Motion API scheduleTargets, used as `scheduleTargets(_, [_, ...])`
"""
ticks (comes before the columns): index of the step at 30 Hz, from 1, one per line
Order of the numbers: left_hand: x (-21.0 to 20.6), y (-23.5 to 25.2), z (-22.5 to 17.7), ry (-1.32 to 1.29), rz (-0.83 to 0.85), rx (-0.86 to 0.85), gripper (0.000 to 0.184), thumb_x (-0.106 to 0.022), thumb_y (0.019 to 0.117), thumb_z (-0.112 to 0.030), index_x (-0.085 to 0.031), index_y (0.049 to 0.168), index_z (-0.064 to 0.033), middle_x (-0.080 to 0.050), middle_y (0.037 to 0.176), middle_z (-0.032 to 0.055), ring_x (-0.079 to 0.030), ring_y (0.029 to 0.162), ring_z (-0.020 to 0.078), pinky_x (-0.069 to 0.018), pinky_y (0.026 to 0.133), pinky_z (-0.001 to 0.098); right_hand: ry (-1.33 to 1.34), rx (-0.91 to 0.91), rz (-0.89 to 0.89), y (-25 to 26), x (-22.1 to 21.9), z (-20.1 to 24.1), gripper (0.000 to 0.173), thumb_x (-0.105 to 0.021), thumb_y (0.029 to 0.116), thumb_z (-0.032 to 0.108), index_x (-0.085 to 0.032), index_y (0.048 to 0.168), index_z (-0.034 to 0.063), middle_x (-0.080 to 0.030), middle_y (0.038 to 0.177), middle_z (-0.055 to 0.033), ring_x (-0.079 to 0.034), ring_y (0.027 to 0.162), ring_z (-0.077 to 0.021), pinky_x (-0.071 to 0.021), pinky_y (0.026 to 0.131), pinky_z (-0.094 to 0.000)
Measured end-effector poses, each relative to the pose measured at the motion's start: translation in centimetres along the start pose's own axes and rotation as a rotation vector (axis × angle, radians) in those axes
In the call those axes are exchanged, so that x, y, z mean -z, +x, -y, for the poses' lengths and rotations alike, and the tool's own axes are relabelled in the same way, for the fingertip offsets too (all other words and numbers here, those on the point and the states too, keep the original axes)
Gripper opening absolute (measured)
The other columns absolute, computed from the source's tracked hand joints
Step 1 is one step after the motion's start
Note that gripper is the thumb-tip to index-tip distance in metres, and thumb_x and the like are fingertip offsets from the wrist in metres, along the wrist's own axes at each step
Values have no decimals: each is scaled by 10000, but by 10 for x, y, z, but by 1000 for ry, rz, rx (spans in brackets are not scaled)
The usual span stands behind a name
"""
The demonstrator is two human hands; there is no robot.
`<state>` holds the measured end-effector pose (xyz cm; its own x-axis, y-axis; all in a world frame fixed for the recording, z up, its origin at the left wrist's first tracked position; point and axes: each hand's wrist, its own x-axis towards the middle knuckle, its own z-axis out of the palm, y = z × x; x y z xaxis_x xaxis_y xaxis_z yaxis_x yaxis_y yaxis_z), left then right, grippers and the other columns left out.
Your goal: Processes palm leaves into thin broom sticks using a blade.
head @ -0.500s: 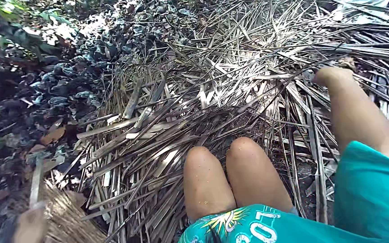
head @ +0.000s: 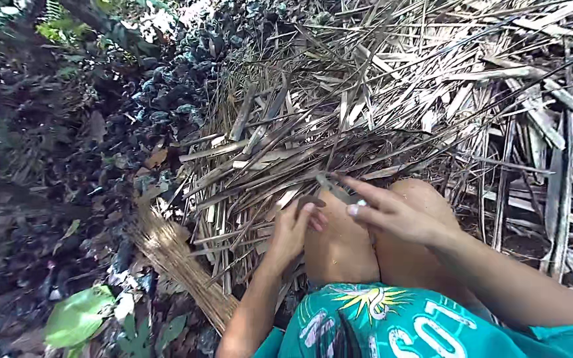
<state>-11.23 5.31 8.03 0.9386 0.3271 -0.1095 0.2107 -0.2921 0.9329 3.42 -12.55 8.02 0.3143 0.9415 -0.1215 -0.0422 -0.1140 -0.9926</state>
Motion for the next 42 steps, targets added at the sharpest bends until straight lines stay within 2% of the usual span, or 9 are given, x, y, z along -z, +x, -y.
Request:
scheduleTargets(9, [-31, -15, -12, 430, -144, -206, 254, -480, 1052, -93, -670, 987, 63, -656, 677, 35, -626, 581, 57, -551, 595, 220, 68, 38, -78, -7, -22, -9, 329, -520, 1045, 176, -604, 1325, 25, -564, 881, 19, -463, 612, 25, -401, 543, -134])
scheduleTargets(15, [-27, -26, -11, 226, 24, -164, 288, -432, 1080, -104, -662, 1019, 59, -610, 643, -33, -548, 528, -30, -494, 529, 141, 7, 210, -357, 0, 24, 8, 438, -435, 1061, 184, -470, 1466, 21, -496, 699, 68, -430, 505, 9, -397, 462, -161])
scheduleTargets(18, [-22, -27, -14, 153, 41, -139, 294, -420, 1088, -108, -654, 1008, 51, -608, 648, -49, -554, 530, -35, -500, 531, 136, 80, 88, -131, -14, 6, 8, 477, -459, 1040, 218, -423, 1512, 159, -515, 659, 48, -472, 490, -13, -420, 455, -176])
scheduleTargets(21, [-19, -27, -17, 168, 23, -153, 279, -423, 1080, -92, -645, 998, 55, -608, 643, -49, -557, 532, -37, -506, 543, 137, 148, -77, 98, -21, -18, 3, 377, -471, 1056, 171, -486, 1418, 69, -531, 761, 77, -467, 571, 37, -406, 524, -132])
scheduleTargets(27, [-15, -41, -10, 179, 55, -162, 302, -411, 1089, -126, -648, 1009, 42, -582, 637, -61, -533, 524, -46, -480, 520, 127, 186, 137, -282, -5, 29, 19, 495, -433, 1064, 181, -376, 1548, 97, -494, 671, 67, -448, 488, -9, -404, 446, -157])
scheduleTargets(29, [-13, -41, -10, 166, 46, -152, 309, -400, 1095, -132, -648, 1016, 35, -584, 640, -68, -539, 526, -43, -488, 522, 130, 239, 52, -143, -13, 10, 17, 559, -469, 1042, 210, -319, 1580, 209, -512, 658, 51, -488, 487, -20, -441, 449, -165])
scheduleTargets(33, [-12, -41, -12, 196, 7, -176, 299, -412, 1088, -127, -646, 1009, 41, -581, 641, -65, -536, 527, -45, -490, 529, 131, 342, -97, 164, -18, -29, 0, 396, -475, 1043, 167, -464, 1429, 80, -504, 693, 105, -458, 520, 37, -395, 483, -118])
scheduleTargets(39, [-5, -57, -4, 276, 32, -246, 327, -415, 1093, -156, -652, 1013, 54, -577, 618, -27, -527, 501, -21, -486, 507, 149, 236, 201, -350, -6, 46, 31, 407, -396, 1065, 174, -492, 1454, 100, -484, 681, 112, -441, 504, 24, -402, 462, -135])
scheduleTargets(42, [-6, -59, -9, 200, 50, -197, 330, -399, 1101, -165, -644, 1016, 38, -574, 632, -57, -522, 511, -39, -479, 510, 134, 268, 177, -251, -16, 35, 36, 496, -401, 1051, 198, -353, 1544, 194, -467, 660, 102, -449, 480, 9, -415, 436, -151])
